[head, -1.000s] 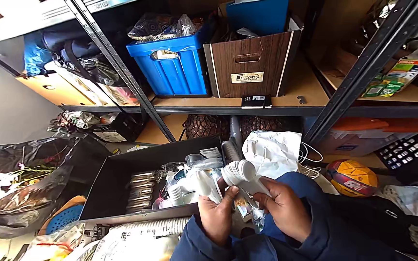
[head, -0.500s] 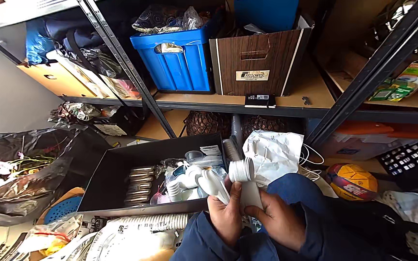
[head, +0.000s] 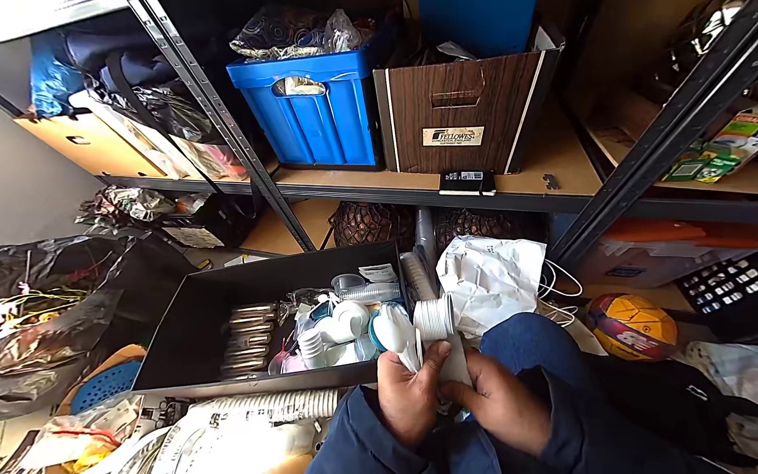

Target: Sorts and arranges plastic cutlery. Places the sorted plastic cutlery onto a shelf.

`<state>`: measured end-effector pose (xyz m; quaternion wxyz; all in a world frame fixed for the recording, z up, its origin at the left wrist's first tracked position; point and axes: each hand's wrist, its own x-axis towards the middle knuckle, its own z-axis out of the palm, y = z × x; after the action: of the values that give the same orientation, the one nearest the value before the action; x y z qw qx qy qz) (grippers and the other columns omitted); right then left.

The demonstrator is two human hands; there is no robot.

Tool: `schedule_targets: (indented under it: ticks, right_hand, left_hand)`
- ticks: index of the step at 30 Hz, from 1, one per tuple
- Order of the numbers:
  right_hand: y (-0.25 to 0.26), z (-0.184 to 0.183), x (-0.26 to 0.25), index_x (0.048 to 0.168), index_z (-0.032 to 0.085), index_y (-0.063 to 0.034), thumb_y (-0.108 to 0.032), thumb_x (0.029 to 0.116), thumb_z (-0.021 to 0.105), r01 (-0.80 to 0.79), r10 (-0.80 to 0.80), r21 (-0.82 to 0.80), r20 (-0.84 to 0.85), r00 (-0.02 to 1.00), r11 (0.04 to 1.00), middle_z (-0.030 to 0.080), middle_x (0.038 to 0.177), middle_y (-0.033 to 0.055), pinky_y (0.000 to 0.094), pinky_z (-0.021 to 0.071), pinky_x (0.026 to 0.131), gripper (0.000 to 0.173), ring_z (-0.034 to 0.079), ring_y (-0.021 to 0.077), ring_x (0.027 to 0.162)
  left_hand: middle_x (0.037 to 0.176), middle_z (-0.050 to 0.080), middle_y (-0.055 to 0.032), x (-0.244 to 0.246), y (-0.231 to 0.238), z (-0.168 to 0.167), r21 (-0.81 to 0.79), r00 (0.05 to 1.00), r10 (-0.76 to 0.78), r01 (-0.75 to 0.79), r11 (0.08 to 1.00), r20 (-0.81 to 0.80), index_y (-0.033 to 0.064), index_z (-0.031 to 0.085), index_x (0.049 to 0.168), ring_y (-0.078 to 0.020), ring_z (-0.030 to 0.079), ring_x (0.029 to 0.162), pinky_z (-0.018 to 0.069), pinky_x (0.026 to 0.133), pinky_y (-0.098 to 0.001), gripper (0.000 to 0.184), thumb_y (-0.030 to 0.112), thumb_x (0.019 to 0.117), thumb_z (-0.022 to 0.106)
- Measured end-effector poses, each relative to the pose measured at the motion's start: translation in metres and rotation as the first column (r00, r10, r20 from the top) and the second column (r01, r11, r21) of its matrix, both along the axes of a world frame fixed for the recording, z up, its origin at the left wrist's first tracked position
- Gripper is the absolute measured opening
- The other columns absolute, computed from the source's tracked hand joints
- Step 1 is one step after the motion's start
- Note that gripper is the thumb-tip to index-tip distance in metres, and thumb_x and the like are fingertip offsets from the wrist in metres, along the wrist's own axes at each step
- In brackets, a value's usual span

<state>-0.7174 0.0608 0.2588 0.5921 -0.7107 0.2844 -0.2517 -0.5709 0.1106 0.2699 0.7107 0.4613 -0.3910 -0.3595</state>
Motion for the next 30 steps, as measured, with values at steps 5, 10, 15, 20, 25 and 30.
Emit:
schedule_targets:
  ticks: [5,10,15,20,25,30]
  right_hand:
    - [-0.005,0.005,-0.008,0.113,0.068,-0.0061,-0.020,0.0937,0.074,-0.129,0.129,0.057,-0.002,0.992,0.990,0.075,0.099,0.0015,0.0347,0.0632,0.084,0.025,0.073,0.0105,0.090]
    - [-0.009,0.015,-0.011,0.110,0.069,-0.0084,-0.028,0.0937,0.074,-0.154,0.158,0.039,-0.150,0.976,0.987,0.074,0.096,0.0003,0.0358,0.0620,0.084,0.026,0.073,0.0098,0.090]
    - [-0.010,0.020,-0.014,0.108,0.069,-0.0091,-0.034,0.0930,0.074,-0.176,0.160,-0.044,-0.244,0.957,0.983,0.074,0.092,0.0015,0.0386,0.0609,0.081,0.029,0.072,0.0113,0.087]
    - [-0.012,0.030,-0.016,0.102,0.069,-0.0079,-0.039,0.0921,0.073,-0.218,0.171,-0.091,-0.365,0.915,0.972,0.072,0.086,0.0051,0.0438,0.0583,0.077,0.033,0.071,0.0163,0.084]
    - [-0.012,0.035,-0.017,0.100,0.069,-0.0092,-0.042,0.0931,0.071,-0.222,0.172,-0.067,-0.432,0.885,0.973,0.071,0.086,0.0049,0.0457,0.0576,0.078,0.034,0.070,0.0177,0.086]
    - [-0.009,0.025,-0.015,0.099,0.070,-0.0105,-0.042,0.0936,0.070,-0.147,0.100,-0.106,-0.361,0.927,0.984,0.072,0.084,0.0023,0.0427,0.0596,0.076,0.032,0.072,0.0140,0.082]
  left_hand:
    - [0.066,0.067,-0.0060,0.009,0.000,0.004,0.127,0.995,-0.095,0.098,0.987,-0.030,-0.0017,0.067,0.087,-0.0091,0.059,0.049,0.0537,0.048,-0.0256,0.016,0.012,0.0903,0.076]
    - [0.066,0.068,-0.0065,0.008,0.001,0.008,0.124,0.995,-0.088,0.092,0.988,-0.042,-0.0017,0.066,0.086,-0.0089,0.059,0.049,0.0540,0.049,-0.0252,0.017,0.008,0.0861,0.080]
    - [0.067,0.068,-0.0098,0.007,0.001,0.013,0.109,0.995,-0.069,0.077,0.991,-0.077,-0.0036,0.066,0.086,-0.0116,0.062,0.050,0.0557,0.050,-0.0268,0.018,0.006,0.0850,0.081]
    - [0.065,0.067,-0.0094,0.001,0.002,0.015,0.089,0.992,-0.040,0.051,0.995,-0.123,-0.0039,0.065,0.087,-0.0116,0.060,0.048,0.0554,0.049,-0.0273,0.016,0.006,0.0873,0.078]
    - [0.065,0.067,-0.0082,0.003,0.003,0.015,0.126,0.992,-0.087,0.098,0.987,-0.094,-0.0029,0.066,0.087,-0.0098,0.059,0.047,0.0536,0.047,-0.0250,0.014,0.006,0.0884,0.077]
    - [0.067,0.069,-0.0083,0.004,0.003,0.016,0.096,0.992,-0.110,0.116,0.989,-0.068,-0.0028,0.067,0.085,-0.0095,0.060,0.048,0.0546,0.049,-0.0254,0.015,0.006,0.0871,0.079]
